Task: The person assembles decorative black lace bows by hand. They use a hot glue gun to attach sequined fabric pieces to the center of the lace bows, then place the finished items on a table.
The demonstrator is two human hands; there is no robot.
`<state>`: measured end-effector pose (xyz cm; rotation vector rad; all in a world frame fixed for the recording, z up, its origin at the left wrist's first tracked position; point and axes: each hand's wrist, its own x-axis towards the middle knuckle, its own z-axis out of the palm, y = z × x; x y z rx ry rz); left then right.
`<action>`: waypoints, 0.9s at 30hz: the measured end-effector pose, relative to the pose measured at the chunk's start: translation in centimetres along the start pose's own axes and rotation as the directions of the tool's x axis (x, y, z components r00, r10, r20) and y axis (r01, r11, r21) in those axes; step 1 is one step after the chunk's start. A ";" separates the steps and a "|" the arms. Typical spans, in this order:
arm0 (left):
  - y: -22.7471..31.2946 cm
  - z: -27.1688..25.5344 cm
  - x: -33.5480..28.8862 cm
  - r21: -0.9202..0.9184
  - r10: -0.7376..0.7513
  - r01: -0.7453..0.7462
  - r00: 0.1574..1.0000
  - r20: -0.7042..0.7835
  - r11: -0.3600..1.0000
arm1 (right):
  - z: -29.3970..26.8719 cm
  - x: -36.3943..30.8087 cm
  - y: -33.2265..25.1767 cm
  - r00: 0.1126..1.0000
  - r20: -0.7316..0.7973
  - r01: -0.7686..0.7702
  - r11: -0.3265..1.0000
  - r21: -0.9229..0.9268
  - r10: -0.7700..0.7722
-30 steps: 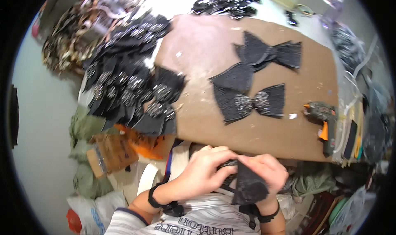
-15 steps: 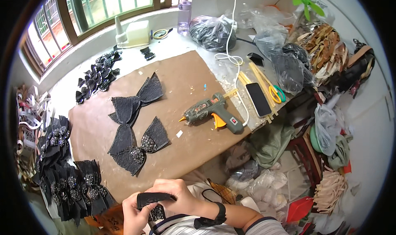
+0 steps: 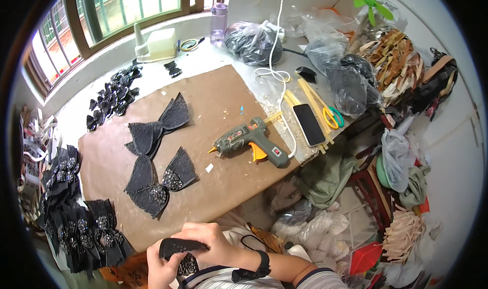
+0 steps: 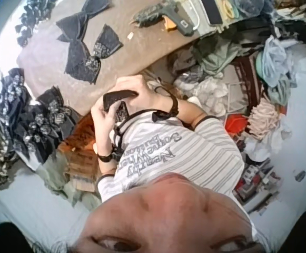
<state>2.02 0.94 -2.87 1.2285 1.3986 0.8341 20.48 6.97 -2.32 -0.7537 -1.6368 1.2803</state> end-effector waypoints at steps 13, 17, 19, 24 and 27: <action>2.0 -1.4 0.5 -0.005 -0.109 0.110 0.991 0.076 0.994 | 0.3 1.8 -0.4 0.763 0.115 -0.624 0.679 0.387 0.636; 1.0 -3.0 -0.8 -0.146 -0.151 0.158 0.987 0.061 0.977 | 1.3 1.6 0.9 0.743 0.247 -0.658 0.613 0.438 0.622; 0.5 -3.5 -1.1 -0.216 -0.146 0.156 0.987 0.062 0.964 | 1.5 2.0 0.3 0.703 0.300 -0.706 0.582 0.403 0.645; 0.5 -5.2 -1.9 -0.194 -0.157 0.163 0.987 0.047 0.967 | 2.4 2.5 0.4 0.645 0.409 -0.764 0.526 0.374 0.645; 0.3 -6.3 -2.2 -0.240 -0.196 0.203 0.979 0.055 0.949 | 3.4 3.0 0.2 0.612 0.417 -0.766 0.373 0.524 0.671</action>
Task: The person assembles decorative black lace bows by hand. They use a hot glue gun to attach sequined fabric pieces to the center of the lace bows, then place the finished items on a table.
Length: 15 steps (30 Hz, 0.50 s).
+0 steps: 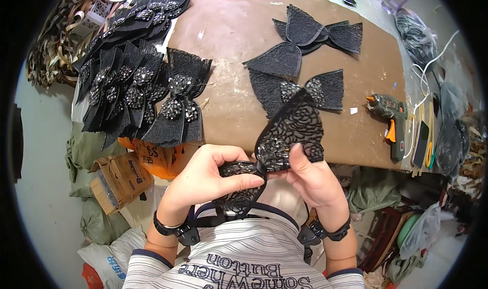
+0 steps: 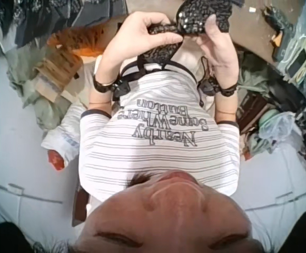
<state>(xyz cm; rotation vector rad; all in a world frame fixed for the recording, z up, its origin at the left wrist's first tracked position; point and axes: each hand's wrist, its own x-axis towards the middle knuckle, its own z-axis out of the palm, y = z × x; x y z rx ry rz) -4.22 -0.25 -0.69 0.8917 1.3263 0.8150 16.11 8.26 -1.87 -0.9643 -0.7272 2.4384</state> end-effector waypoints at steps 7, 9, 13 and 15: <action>-1.7 -1.4 -0.5 -0.116 0.086 -0.094 0.994 -0.073 0.989 | 3.5 2.4 0.0 0.970 0.007 0.215 0.851 -0.479 -0.242; -1.5 -1.6 -1.0 -0.189 0.072 -0.091 0.992 -0.103 0.978 | 4.2 2.9 0.1 0.964 -0.032 0.221 0.863 -0.453 -0.264; -1.7 -2.3 -1.9 -0.094 0.116 -0.134 0.977 -0.180 0.987 | 5.2 3.7 0.4 0.965 -0.007 0.231 0.860 -0.455 -0.263; -1.5 -2.6 -2.3 0.130 0.192 -0.160 0.937 -0.291 0.978 | 5.8 4.5 0.9 0.956 0.045 0.276 0.828 -0.488 -0.291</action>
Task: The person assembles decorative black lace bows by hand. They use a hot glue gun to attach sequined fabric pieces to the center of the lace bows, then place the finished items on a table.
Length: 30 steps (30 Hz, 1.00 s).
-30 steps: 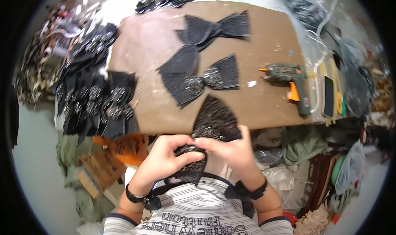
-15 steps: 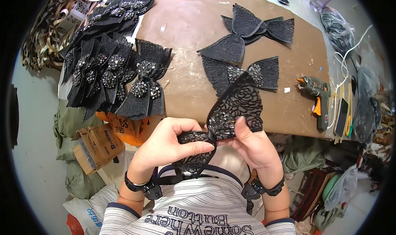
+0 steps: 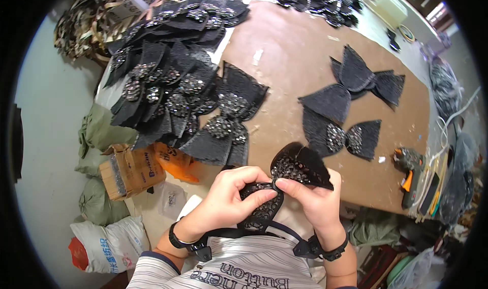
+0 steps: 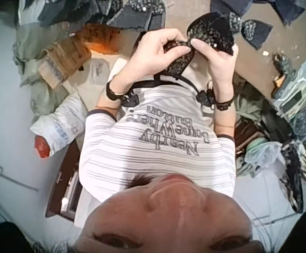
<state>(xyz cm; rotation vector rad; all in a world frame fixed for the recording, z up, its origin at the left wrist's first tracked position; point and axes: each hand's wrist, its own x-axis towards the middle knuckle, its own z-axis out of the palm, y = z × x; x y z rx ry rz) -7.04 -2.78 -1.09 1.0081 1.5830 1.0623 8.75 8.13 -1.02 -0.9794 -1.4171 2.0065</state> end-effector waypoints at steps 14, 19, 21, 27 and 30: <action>-1.0 -7.0 4.3 0.783 0.332 0.236 0.807 -0.488 0.575 | -1.8 1.6 1.1 0.999 0.032 0.031 0.943 -0.330 -0.021; 3.3 -1.9 5.0 0.855 0.590 0.107 0.681 -0.435 0.507 | -8.5 -3.2 1.4 0.968 -0.199 -0.175 0.980 -0.096 0.154; 3.8 1.2 7.1 0.722 0.586 -0.279 0.783 -0.211 0.633 | -10.4 -4.1 2.0 0.957 -0.252 -0.167 0.984 -0.068 0.145; 2.0 8.9 16.7 0.651 0.504 -0.488 0.844 0.184 0.581 | -11.6 -5.2 1.7 0.961 -0.229 -0.172 0.984 -0.056 0.155; 2.2 9.3 17.9 0.762 0.446 -0.444 0.866 0.229 0.471 | -12.5 -5.3 2.1 0.968 -0.205 -0.140 0.990 0.029 0.143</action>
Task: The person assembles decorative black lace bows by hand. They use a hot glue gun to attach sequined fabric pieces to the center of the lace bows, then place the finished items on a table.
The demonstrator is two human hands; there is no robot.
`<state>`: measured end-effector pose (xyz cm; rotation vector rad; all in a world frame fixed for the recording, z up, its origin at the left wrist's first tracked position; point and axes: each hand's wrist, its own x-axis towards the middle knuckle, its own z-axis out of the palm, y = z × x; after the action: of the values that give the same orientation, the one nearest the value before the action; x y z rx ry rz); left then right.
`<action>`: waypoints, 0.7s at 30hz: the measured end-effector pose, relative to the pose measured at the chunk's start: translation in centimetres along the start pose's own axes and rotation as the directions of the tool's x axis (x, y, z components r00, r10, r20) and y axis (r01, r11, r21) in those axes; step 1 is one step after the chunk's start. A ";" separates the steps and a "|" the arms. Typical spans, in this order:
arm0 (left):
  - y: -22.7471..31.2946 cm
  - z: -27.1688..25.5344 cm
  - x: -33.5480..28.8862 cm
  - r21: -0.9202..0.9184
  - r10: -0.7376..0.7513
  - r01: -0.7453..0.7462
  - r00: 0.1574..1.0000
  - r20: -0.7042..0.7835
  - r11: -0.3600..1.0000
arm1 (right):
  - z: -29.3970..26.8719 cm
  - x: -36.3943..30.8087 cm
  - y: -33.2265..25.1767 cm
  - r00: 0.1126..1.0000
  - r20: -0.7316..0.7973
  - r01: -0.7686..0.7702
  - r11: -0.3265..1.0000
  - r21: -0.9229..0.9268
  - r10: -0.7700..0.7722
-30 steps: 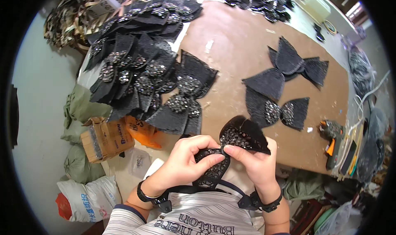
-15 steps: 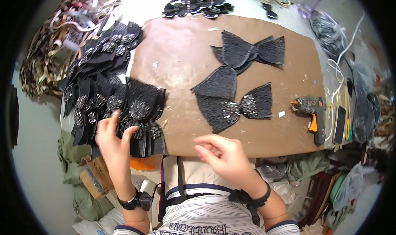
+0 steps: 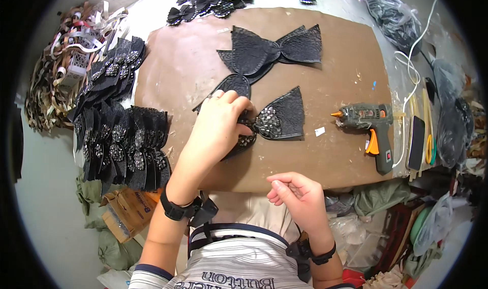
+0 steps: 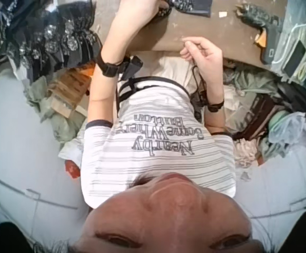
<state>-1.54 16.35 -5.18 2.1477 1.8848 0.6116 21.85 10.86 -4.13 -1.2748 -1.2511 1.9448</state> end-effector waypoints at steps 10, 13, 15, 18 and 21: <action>1.6 0.3 0.6 0.188 0.078 -0.106 0.986 0.151 0.976 | -0.8 2.5 -0.1 0.984 0.174 -0.158 0.645 0.748 0.039; 3.1 -1.7 -0.5 0.000 0.105 -0.106 0.982 0.157 0.994 | -0.4 1.7 0.6 0.988 0.157 -0.127 0.636 0.761 0.009; 4.3 -3.1 -1.8 -0.133 0.181 -0.168 0.980 0.085 0.977 | 0.0 0.9 1.3 0.993 0.122 -0.089 0.651 0.754 -0.005; 6.3 -5.1 -4.1 -0.538 0.017 0.130 0.966 0.259 0.833 | 1.0 0.3 1.4 0.965 0.174 -0.013 0.624 0.781 -0.198; 7.0 -5.3 -6.1 -0.596 -0.013 0.181 0.961 0.275 0.782 | 2.1 -0.3 0.6 0.986 -0.014 0.142 0.793 0.592 -0.165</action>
<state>1.75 8.71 1.51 1.5965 1.3834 0.7556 20.13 9.44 -4.17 -0.7859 -0.6373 2.0142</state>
